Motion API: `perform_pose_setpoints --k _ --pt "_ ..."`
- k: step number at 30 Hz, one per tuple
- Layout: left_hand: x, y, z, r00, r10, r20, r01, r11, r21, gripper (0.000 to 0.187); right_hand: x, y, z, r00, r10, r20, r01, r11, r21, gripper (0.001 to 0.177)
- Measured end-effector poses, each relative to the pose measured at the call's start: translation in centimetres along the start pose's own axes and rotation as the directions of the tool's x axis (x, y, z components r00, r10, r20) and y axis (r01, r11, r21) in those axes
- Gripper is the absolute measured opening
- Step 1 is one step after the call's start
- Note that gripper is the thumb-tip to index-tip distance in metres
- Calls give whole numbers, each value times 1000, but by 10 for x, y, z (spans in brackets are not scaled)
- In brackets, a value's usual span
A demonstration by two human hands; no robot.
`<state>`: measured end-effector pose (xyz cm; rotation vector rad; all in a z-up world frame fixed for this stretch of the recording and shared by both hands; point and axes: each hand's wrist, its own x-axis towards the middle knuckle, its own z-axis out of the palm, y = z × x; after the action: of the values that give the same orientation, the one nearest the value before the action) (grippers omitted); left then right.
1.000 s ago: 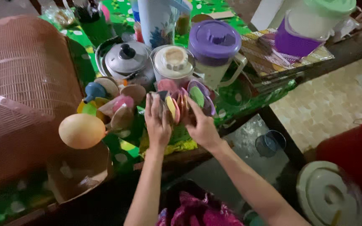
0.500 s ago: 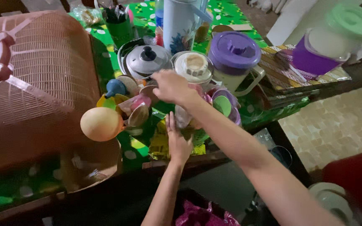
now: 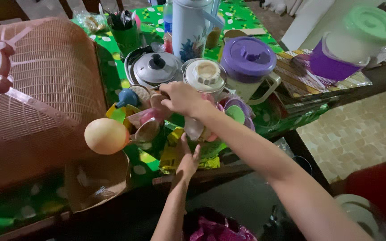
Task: The person gathers various plastic and wooden spoons and ladles from a shelf, groups them together, and arranges them in different containers on a table.
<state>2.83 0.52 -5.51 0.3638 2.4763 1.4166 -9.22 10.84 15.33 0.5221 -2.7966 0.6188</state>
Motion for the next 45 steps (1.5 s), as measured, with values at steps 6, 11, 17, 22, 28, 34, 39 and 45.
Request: perform_pose_setpoints --k 6,11,17,22,28,34,39,45 --pt "10 -26 22 977 98 -190 -13 915 402 85 11 -16 -6 928 224 297 -237 971 8 31" --pt "15 -26 26 989 44 -143 -18 984 178 93 18 -29 11 980 -196 31 198 975 -100 20" --pt "19 -43 33 988 107 -108 -102 993 51 87 17 -43 32 949 -149 277 217 949 -231 18" --pt "19 -33 21 980 160 -114 -159 987 19 79 44 -12 1 951 -94 294 80 995 62 24" --pt "2 13 -15 987 123 -108 -132 988 -79 84 35 4 -8 985 -124 118 85 953 290 30" --pt "11 5 -5 956 213 -200 -199 976 86 86 28 -7 -1 988 -91 129 50 955 293 45" --pt "12 -7 1 919 307 -245 -336 938 -86 77 19 -26 -7 973 -57 225 9 978 207 45" --pt "0 14 -19 851 442 -283 -459 889 9 76 19 -36 -31 998 -67 -10 66 953 294 45"
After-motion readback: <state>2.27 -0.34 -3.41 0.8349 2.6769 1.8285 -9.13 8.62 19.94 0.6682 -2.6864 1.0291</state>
